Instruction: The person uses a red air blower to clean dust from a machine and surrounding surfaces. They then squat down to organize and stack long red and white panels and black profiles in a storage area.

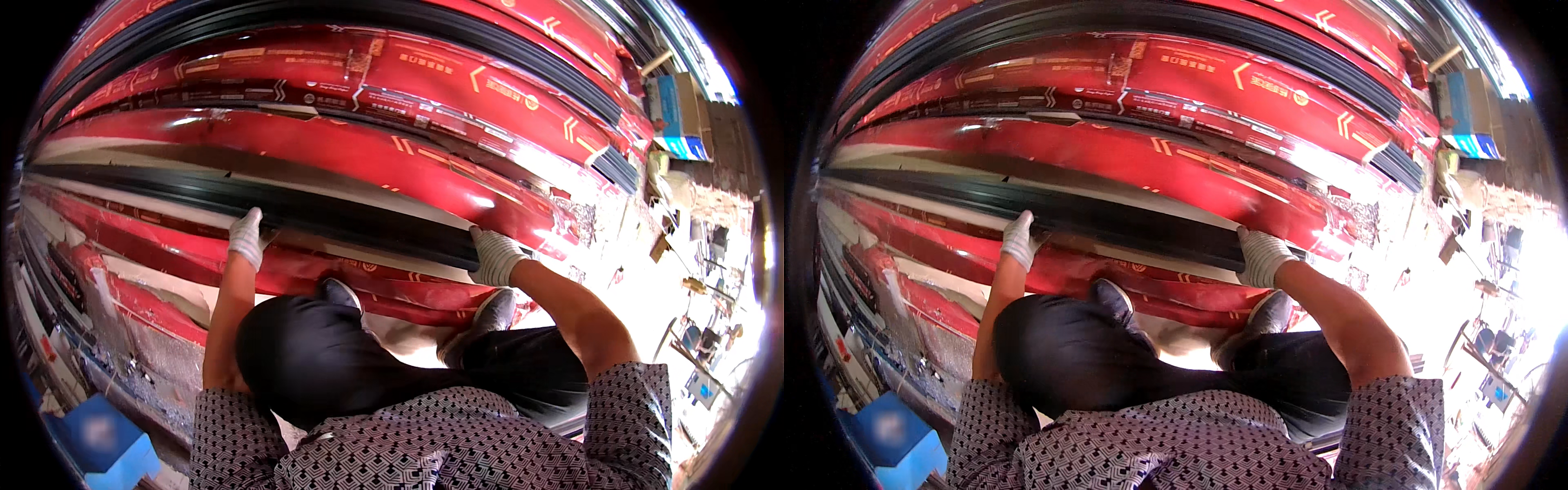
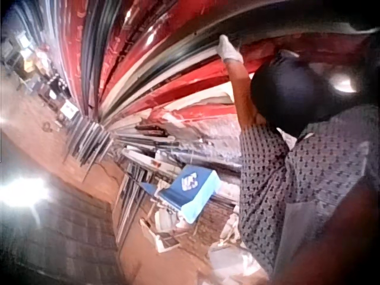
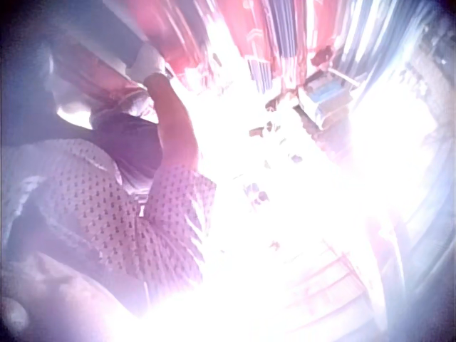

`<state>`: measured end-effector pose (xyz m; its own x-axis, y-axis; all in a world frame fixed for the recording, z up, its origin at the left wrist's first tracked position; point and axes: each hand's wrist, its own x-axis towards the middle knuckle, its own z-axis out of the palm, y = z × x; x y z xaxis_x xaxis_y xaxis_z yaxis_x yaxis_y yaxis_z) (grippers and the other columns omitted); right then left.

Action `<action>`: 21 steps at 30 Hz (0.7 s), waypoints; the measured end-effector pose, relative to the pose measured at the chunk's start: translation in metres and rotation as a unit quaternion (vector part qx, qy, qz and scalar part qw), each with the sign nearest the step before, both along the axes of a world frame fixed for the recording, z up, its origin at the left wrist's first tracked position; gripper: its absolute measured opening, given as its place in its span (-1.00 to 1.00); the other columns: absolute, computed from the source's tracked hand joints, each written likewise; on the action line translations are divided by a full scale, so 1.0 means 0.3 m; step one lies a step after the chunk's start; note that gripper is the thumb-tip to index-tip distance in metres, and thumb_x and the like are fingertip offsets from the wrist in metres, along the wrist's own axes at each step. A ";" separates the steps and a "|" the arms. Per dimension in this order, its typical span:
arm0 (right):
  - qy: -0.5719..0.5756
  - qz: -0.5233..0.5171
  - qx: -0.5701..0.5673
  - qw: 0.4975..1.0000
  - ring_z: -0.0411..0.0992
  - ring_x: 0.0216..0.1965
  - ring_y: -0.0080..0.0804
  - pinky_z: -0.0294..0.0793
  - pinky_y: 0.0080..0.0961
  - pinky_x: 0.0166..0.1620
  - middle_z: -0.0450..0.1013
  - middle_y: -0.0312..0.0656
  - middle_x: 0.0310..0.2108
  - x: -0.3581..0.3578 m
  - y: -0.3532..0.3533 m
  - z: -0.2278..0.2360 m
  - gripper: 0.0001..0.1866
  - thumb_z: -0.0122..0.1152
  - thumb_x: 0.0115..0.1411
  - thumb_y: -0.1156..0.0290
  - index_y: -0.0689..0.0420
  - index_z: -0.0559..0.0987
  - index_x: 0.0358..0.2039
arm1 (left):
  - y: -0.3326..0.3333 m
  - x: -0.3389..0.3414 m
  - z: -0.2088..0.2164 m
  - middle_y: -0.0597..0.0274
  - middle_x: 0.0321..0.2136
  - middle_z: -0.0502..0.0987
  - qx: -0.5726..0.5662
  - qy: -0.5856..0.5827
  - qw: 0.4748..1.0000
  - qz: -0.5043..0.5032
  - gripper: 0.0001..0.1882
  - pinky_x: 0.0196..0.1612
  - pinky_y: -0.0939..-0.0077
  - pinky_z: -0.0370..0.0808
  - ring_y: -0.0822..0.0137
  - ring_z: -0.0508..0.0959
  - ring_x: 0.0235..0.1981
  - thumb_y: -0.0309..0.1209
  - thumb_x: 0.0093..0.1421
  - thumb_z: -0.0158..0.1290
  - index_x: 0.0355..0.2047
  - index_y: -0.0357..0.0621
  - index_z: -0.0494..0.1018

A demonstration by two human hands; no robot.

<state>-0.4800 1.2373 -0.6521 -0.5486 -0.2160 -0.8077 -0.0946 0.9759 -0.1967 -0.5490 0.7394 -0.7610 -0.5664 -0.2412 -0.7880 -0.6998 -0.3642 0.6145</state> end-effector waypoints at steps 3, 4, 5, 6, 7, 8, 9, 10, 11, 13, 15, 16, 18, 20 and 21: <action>-0.017 -0.036 -0.061 0.997 0.49 -0.11 0.10 0.48 -0.20 -0.01 0.46 0.27 -0.14 0.010 0.017 0.057 -0.06 0.42 -0.18 0.18 0.41 0.23 0.16 | 0.044 0.024 0.113 0.21 -0.37 0.52 -0.029 -0.003 0.999 0.016 -0.80 -0.28 0.18 0.62 0.26 0.55 -0.35 -0.34 0.15 0.09 -0.25 -0.13 0.45; -0.017 -0.041 -0.080 0.996 0.49 -0.10 0.10 0.48 -0.21 -0.01 0.45 0.27 -0.13 0.021 0.022 0.066 -0.04 0.43 -0.19 0.17 0.41 0.23 0.16 | 0.038 0.041 0.146 0.23 -0.41 0.52 -0.019 0.002 1.000 0.021 -0.83 -0.28 0.20 0.62 0.27 0.55 -0.37 -0.35 0.14 0.08 -0.29 -0.14 0.46; -0.004 -0.033 -0.086 0.996 0.49 -0.11 0.10 0.49 -0.18 -0.02 0.45 0.24 -0.14 0.032 0.027 0.068 -0.04 0.42 -0.22 0.16 0.35 0.24 0.16 | 0.069 0.045 0.214 0.23 -0.42 0.51 -0.028 0.009 0.999 0.012 -0.84 -0.29 0.23 0.61 0.28 0.55 -0.39 -0.35 0.14 0.06 -0.32 -0.15 0.46; -0.007 -0.024 -0.081 0.996 0.48 -0.09 0.10 0.48 -0.18 -0.02 0.44 0.23 -0.13 0.049 0.034 0.081 -0.04 0.43 -0.23 0.15 0.35 0.25 0.15 | 0.034 0.076 0.209 0.22 -0.40 0.52 -0.016 0.019 1.000 -0.009 -0.83 -0.29 0.28 0.61 0.29 0.54 -0.39 -0.32 0.15 0.05 -0.34 -0.15 0.46; -0.007 -0.011 -0.078 0.997 0.47 -0.08 0.11 0.47 -0.19 -0.01 0.43 0.22 -0.12 0.046 0.024 0.113 -0.05 0.44 -0.24 0.14 0.34 0.26 0.14 | 0.010 0.094 0.216 0.22 -0.39 0.52 -0.014 0.018 1.000 0.007 -0.81 -0.28 0.28 0.60 0.28 0.54 -0.38 -0.31 0.14 0.05 -0.33 -0.15 0.46; -0.009 0.001 -0.074 0.997 0.46 -0.07 0.12 0.47 -0.19 0.00 0.43 0.21 -0.11 0.046 0.021 0.147 -0.05 0.44 -0.25 0.14 0.34 0.27 0.13 | 0.011 0.102 0.236 0.22 -0.38 0.52 -0.011 0.016 1.000 0.022 -0.80 -0.27 0.28 0.59 0.28 0.54 -0.37 -0.30 0.12 0.05 -0.33 -0.15 0.46; -0.006 0.011 -0.083 0.996 0.43 -0.04 0.12 0.44 -0.18 0.03 0.41 0.19 -0.11 0.046 0.025 0.180 -0.06 0.47 -0.27 0.11 0.33 0.29 0.09 | 0.010 0.107 0.255 0.22 -0.38 0.52 -0.007 0.026 0.999 0.031 -0.79 -0.26 0.28 0.58 0.27 0.53 -0.37 -0.29 0.10 0.06 -0.33 -0.14 0.46; -0.016 0.010 -0.079 0.997 0.43 -0.04 0.11 0.44 -0.18 0.04 0.41 0.19 -0.11 0.036 0.024 0.237 -0.05 0.48 -0.28 0.10 0.33 0.30 0.09 | 0.016 0.110 0.300 0.21 -0.38 0.52 -0.004 0.036 0.998 0.044 -0.79 -0.26 0.27 0.57 0.26 0.52 -0.37 -0.28 0.07 0.07 -0.33 -0.13 0.46; -0.024 0.012 -0.077 0.997 0.43 -0.04 0.10 0.43 -0.17 0.04 0.41 0.18 -0.11 0.017 0.020 0.297 -0.04 0.48 -0.28 0.08 0.33 0.30 0.09 | 0.016 0.108 0.326 0.21 -0.37 0.51 -0.012 0.059 0.998 0.030 -0.75 -0.24 0.26 0.54 0.25 0.50 -0.35 -0.24 0.05 0.07 -0.32 -0.11 0.45; -0.023 0.020 -0.059 0.998 0.43 -0.04 0.09 0.42 -0.17 0.05 0.42 0.18 -0.12 -0.007 0.024 0.384 0.00 0.49 -0.28 0.05 0.34 0.29 0.11 | 0.019 0.091 0.396 0.21 -0.29 0.52 -0.007 0.102 0.995 0.012 -0.70 -0.17 0.28 0.52 0.27 0.51 -0.25 -0.21 0.06 0.06 -0.25 -0.11 0.47; -0.001 0.023 -0.070 0.997 0.43 -0.03 0.11 0.43 -0.16 0.04 0.41 0.19 -0.11 -0.019 0.058 0.443 0.02 0.50 -0.28 0.05 0.35 0.27 0.14 | 0.012 0.067 0.426 0.20 -0.19 0.52 0.008 0.139 0.990 0.008 -0.61 -0.09 0.27 0.49 0.26 0.50 -0.13 -0.20 0.07 0.05 -0.13 -0.11 0.47; 0.004 0.018 -0.078 0.997 0.42 -0.02 0.12 0.44 -0.16 0.03 0.41 0.20 -0.10 -0.030 0.070 0.484 0.02 0.50 -0.27 0.06 0.35 0.27 0.14 | 0.028 0.049 0.463 0.18 -0.13 0.50 0.007 0.156 0.987 0.019 -0.56 -0.06 0.24 0.50 0.23 0.49 -0.09 -0.20 0.08 0.05 -0.05 -0.13 0.43; 0.006 0.005 -0.083 0.997 0.43 -0.02 0.11 0.44 -0.18 0.03 0.42 0.19 -0.11 -0.060 0.093 0.562 0.00 0.50 -0.27 0.09 0.35 0.28 0.13 | 0.063 -0.001 0.521 0.16 -0.09 0.48 0.037 0.183 0.982 0.023 -0.53 -0.05 0.21 0.50 0.22 0.48 -0.08 -0.20 0.09 0.05 -0.01 -0.13 0.40; 0.020 -0.006 -0.110 0.994 0.44 -0.04 0.09 0.44 -0.20 0.03 0.43 0.19 -0.12 -0.112 0.108 0.633 -0.04 0.49 -0.26 0.13 0.34 0.30 0.12 | 0.077 -0.051 0.583 0.18 -0.13 0.51 0.042 0.199 0.978 0.051 -0.53 -0.08 0.28 0.51 0.23 0.51 -0.10 -0.17 0.09 0.07 -0.02 -0.10 0.41; 0.032 -0.016 -0.130 0.991 0.45 -0.05 0.09 0.44 -0.21 0.03 0.43 0.18 -0.14 -0.139 0.117 0.671 -0.06 0.49 -0.25 0.15 0.33 0.30 0.12 | 0.082 -0.078 0.612 0.23 -0.16 0.52 0.039 0.199 0.978 0.047 -0.55 -0.12 0.31 0.51 0.27 0.52 -0.12 -0.15 0.09 0.09 -0.05 -0.08 0.43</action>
<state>-0.5216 1.2725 -0.4510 -0.6070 -0.3933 -0.6905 -0.0839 0.8958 -0.4365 -0.5726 0.7641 -0.5773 -0.8104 -0.2556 -0.5272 -0.3710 -0.4725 0.7994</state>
